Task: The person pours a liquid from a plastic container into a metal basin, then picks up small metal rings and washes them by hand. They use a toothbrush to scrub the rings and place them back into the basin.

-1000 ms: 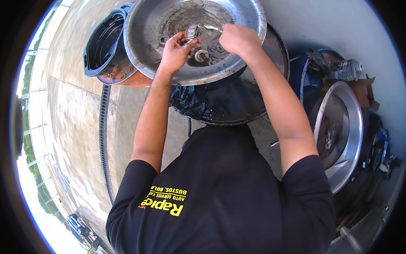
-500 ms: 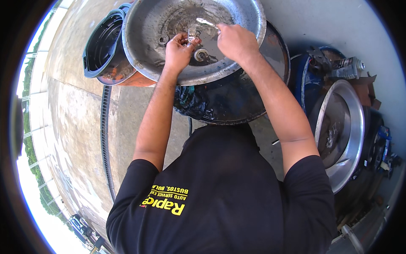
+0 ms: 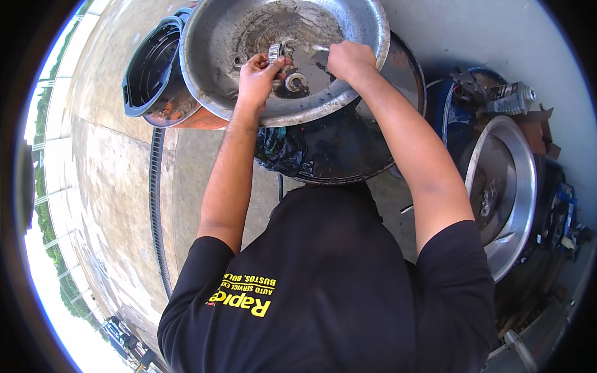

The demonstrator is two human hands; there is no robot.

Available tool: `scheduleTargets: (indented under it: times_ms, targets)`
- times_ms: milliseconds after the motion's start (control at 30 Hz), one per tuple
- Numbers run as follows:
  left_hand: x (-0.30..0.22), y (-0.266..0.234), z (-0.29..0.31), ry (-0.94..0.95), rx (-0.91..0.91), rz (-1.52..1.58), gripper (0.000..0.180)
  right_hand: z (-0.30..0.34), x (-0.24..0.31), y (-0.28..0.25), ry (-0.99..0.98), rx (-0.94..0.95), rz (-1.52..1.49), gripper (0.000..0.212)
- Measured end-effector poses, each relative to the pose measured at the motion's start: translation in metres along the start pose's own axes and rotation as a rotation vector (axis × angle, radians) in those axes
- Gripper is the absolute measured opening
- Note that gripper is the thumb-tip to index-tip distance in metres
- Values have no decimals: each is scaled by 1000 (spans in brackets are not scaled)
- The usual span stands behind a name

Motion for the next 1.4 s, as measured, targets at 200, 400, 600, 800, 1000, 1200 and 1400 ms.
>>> scheduleTargets:
  times_ms: [200, 400, 600, 800, 1000, 1200, 1400]
  targets:
    - [-6, -4, -1, 21, 130, 206, 25, 2, 12, 3, 24, 195, -29, 35]
    - [-7, -4, -5, 59, 94, 20, 23, 43, 34, -63, -42, -186, -374, 40]
    - [2, 1, 0, 39, 34, 20, 27, 46, 31, -54, -124, -312, -288, 35]
    - [2, 6, -5, 89, 32, -100, 32, 50, 21, -55, -114, -416, -298, 33]
    - [-3, 5, 0, 51, 37, 31, 24, 52, 19, -49, -106, -380, -346, 34]
    - [-10, -1, 5, -15, 98, 211, 19, 45, 9, -34, -41, -353, -436, 34]
    - [-20, -3, 5, -34, 140, 311, 15, 49, 18, -32, -76, -386, -474, 35]
Point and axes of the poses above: each hand's wrist, its own z-axis away from the middle knuckle, its own y-axis out of the palm, x = y × z, the point moved 5 cm from there along -z, towards the middle knuckle, and after that the axes turned 11 degrees about -x, right-handed, at the moved point
